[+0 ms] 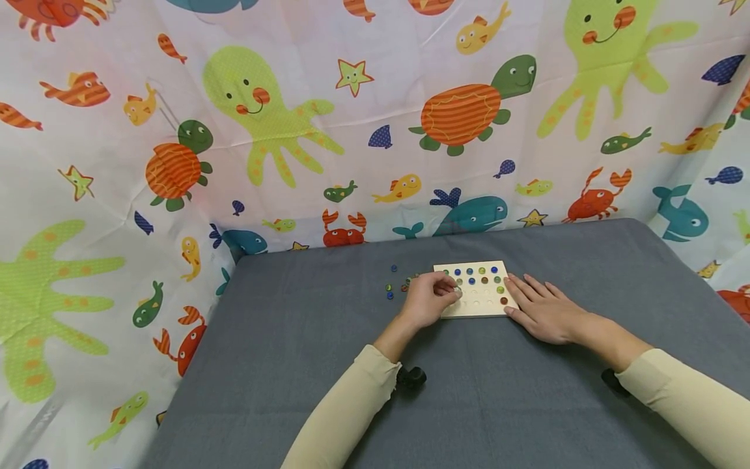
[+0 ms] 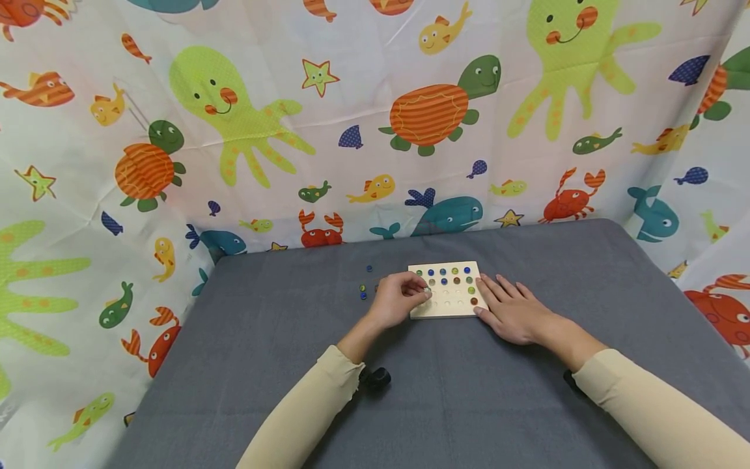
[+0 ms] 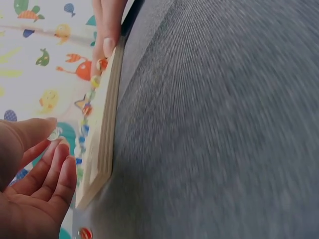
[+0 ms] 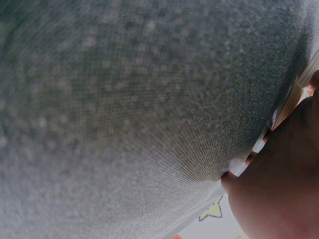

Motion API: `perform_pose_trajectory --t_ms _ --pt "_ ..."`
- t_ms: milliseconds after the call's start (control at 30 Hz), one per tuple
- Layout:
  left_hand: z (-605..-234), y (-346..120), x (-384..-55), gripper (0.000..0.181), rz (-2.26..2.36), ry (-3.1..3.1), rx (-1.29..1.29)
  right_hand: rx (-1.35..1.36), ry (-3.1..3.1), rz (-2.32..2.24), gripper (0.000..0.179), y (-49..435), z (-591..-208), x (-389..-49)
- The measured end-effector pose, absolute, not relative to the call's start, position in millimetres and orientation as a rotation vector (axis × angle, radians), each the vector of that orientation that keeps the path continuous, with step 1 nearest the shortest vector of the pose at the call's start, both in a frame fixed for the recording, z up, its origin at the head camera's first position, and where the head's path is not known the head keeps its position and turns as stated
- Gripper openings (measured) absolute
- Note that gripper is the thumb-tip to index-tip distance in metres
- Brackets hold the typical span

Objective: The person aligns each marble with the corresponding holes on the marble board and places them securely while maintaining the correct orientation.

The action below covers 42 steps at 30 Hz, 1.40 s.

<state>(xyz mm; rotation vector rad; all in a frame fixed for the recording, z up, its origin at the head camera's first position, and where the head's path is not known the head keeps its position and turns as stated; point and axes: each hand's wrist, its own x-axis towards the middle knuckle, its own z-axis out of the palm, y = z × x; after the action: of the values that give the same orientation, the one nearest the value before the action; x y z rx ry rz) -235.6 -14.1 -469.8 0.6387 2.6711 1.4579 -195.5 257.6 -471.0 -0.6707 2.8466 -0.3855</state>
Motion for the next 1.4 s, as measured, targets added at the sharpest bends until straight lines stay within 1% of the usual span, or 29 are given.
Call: perform_pose_trajectory --t_ms 233,500,667,900,1200,1400 --pt "-469.3 6.3 -237.9 0.01 1.369 2.72 0.648 -0.667 2.849 -0.377 0.074 258.1 -471.5 -196.7" --pt "-468.4 26.1 -238.1 0.009 1.311 2.737 0.676 -0.664 2.873 -0.422 0.07 258.3 -475.3 -197.0" --pt "-469.9 36.9 -240.3 0.008 1.31 2.759 0.657 -0.665 2.878 -0.417 0.072 259.1 -476.3 -197.8" --pt "-473.5 47.4 -243.9 0.006 1.3 2.815 0.618 -0.711 2.914 -0.461 0.07 265.0 -485.1 -200.5" --pt "-472.5 56.6 -245.1 0.007 1.218 2.881 0.556 -0.696 2.903 -0.421 0.074 269.3 -488.3 -205.4" --pt "-473.1 61.9 -243.1 0.007 1.115 2.94 0.505 -0.677 2.877 -0.384 0.073 265.7 -482.0 -204.3"
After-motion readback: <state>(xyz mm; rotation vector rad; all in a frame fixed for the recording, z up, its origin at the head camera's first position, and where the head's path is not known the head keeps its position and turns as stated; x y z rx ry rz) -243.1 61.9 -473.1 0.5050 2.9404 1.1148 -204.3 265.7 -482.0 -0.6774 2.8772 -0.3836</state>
